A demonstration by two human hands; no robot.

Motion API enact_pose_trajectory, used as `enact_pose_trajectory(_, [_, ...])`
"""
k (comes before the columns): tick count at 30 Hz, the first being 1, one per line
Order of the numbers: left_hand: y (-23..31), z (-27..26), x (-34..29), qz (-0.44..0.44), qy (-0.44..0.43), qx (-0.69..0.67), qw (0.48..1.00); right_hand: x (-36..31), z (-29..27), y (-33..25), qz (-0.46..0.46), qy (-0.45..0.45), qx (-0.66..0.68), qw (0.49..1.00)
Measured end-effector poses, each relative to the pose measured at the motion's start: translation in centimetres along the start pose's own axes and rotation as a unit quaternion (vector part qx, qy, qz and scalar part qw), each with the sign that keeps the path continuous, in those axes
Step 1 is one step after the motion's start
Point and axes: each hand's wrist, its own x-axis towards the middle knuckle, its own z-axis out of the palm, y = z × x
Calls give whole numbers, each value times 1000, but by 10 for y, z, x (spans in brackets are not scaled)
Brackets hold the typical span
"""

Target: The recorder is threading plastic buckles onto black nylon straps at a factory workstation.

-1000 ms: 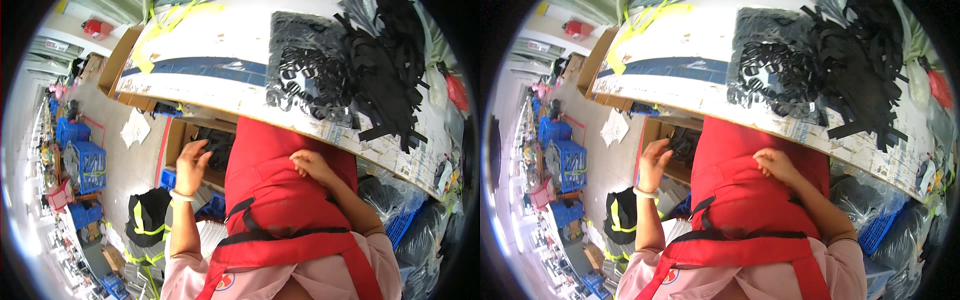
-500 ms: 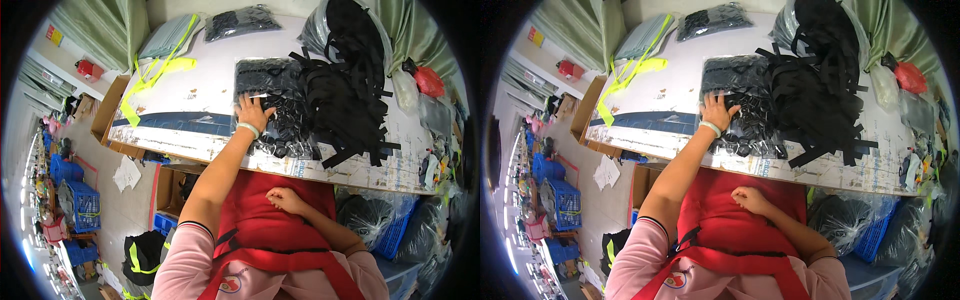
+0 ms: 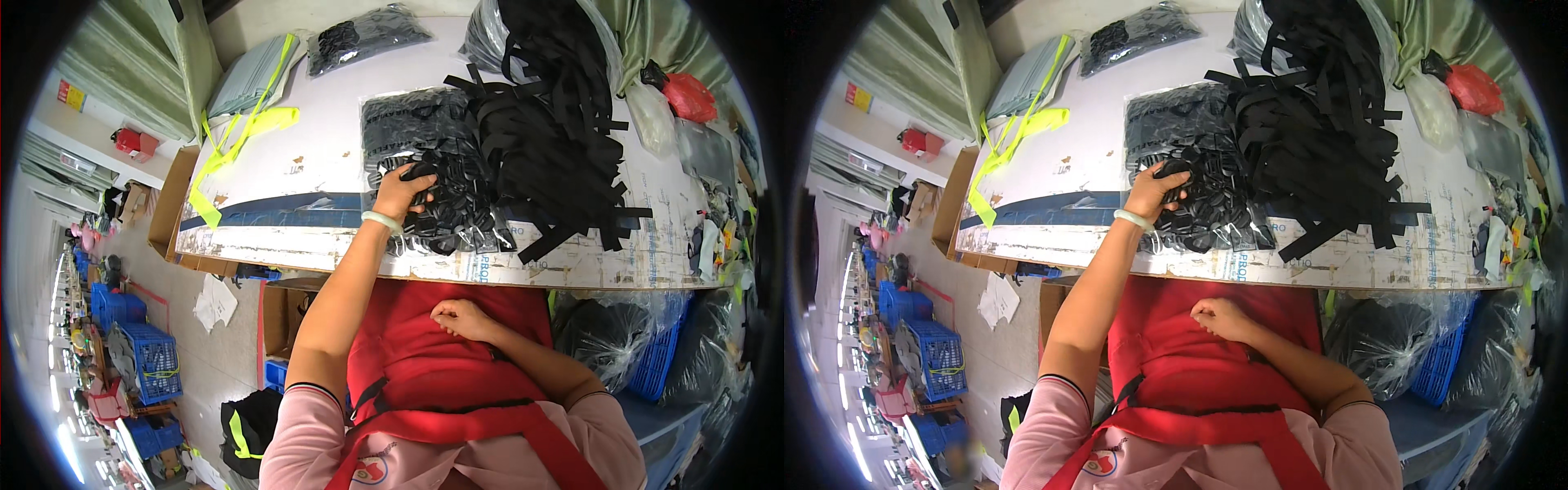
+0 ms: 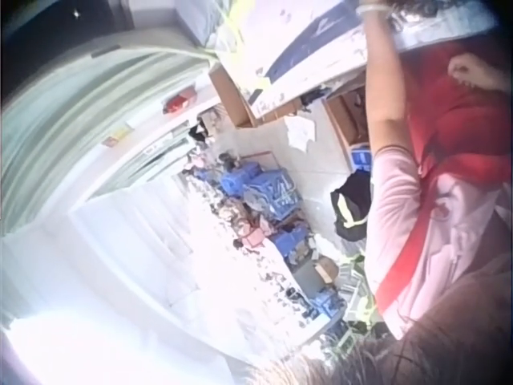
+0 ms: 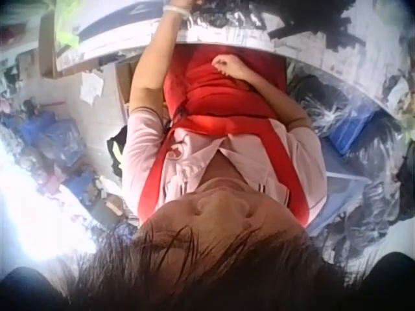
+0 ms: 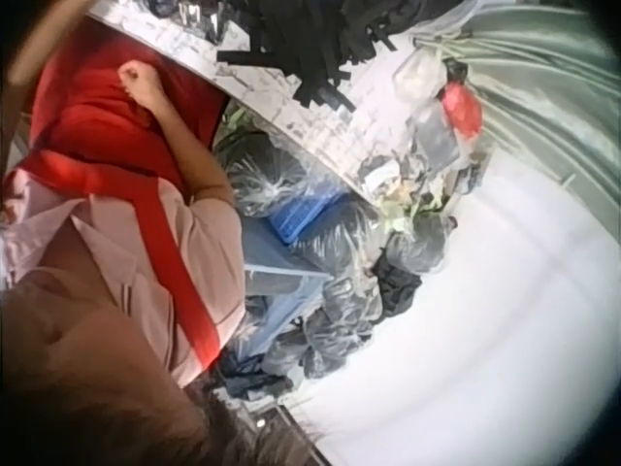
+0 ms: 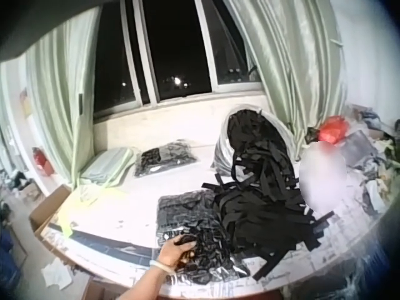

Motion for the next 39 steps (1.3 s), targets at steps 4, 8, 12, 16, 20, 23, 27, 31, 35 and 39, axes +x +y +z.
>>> enact_pose_trajectory(4, [-1,-12,-9,-29,-41,-245,968,0,4,-7,-1,-9,-12,1000])
enact_pose_trajectory(8, [-5,-19,-12,-63,2,-320,945,1,2,-11,5,0,-14,1000])
enact_pose_trajectory(12, [-9,-19,-21,-57,-27,-384,921,-3,-3,-13,-31,58,38,997])
enact_pose_trajectory(16, [-5,-3,-72,-61,-66,-423,902,-6,-14,-21,-21,111,109,988])
enact_pose_trajectory(20, [-50,-4,-124,-74,-122,-492,859,-24,-12,-31,-12,84,107,991])
enact_pose_trajectory(23, [-97,-8,-153,-123,-111,-504,848,-43,-9,-53,-142,252,-94,953])
enact_pose_trajectory(27, [-121,6,-175,-179,-121,-504,836,-37,-30,-81,-171,375,-289,864])
enact_pose_trajectory(31, [-132,20,-175,-190,-118,-471,853,-22,-40,-83,-157,362,-370,841])
enact_pose_trajectory(35, [-122,29,-177,-194,-82,-386,898,-19,-47,-83,-126,311,-272,902])
enact_pose_trajectory(39, [-112,44,-178,-160,-19,-269,950,-31,-31,-77,-44,174,75,981])
